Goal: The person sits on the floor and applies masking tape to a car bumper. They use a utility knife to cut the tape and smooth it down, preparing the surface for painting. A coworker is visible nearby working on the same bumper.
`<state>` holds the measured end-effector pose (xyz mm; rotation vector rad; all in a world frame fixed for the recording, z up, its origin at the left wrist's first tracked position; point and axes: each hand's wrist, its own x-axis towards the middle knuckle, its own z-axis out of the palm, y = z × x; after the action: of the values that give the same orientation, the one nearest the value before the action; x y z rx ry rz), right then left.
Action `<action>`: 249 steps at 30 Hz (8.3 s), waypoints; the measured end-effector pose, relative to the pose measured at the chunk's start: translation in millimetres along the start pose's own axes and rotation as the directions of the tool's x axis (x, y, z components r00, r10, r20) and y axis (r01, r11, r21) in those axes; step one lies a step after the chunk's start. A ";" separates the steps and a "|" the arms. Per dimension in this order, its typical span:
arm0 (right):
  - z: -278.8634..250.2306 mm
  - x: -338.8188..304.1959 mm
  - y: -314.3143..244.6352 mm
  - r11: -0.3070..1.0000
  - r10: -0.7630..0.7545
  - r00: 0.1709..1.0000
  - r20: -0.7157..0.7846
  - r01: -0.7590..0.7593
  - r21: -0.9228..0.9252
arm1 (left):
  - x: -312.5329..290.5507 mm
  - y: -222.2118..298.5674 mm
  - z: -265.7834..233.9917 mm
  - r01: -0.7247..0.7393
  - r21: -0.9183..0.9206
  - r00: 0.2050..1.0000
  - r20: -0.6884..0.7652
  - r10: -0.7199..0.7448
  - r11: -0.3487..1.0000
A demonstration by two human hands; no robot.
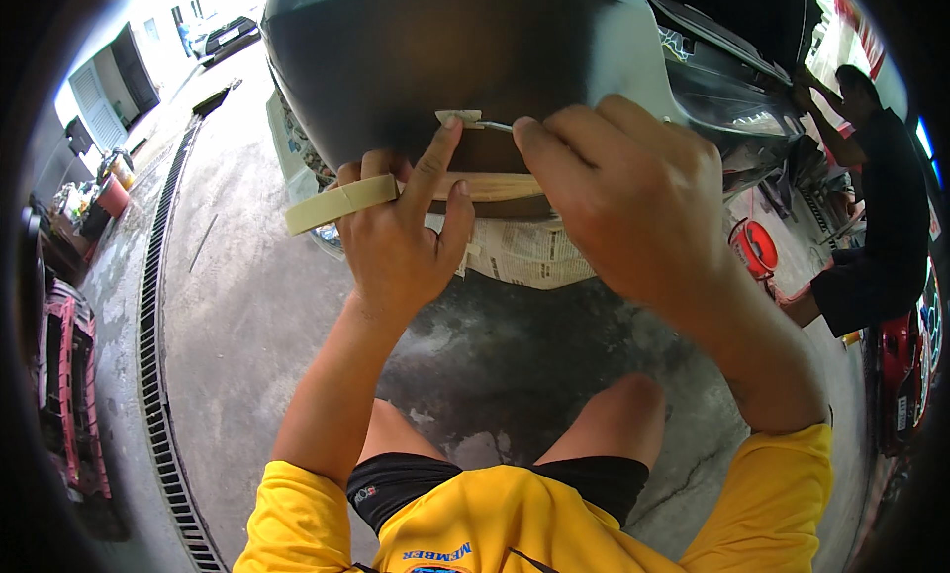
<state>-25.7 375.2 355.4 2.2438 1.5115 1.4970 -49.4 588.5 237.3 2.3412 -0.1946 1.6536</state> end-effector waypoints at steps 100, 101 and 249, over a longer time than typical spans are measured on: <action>121.0 -352.8 -165.8 -0.174 0.665 0.248 0.704 -0.866 0.469 | 8.0 17.3 -15.6 0.231 -0.108 0.959 -0.144 -0.245 0.967; 120.5 -351.4 -165.6 -0.181 0.663 0.245 0.707 -0.865 0.469 | 16.3 16.1 -8.6 0.125 -0.038 0.980 -0.149 -0.129 0.991; -737.3 -870.6 296.1 -0.175 0.488 -0.396 0.778 -0.917 -0.358 | 27.6 869.9 -130.5 0.744 0.367 -0.175 0.914 -0.367 0.559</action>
<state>-405.4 -739.5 306.8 3.6580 -0.6916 -0.7045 -385.1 -202.9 425.7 2.1832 0.3705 -0.5465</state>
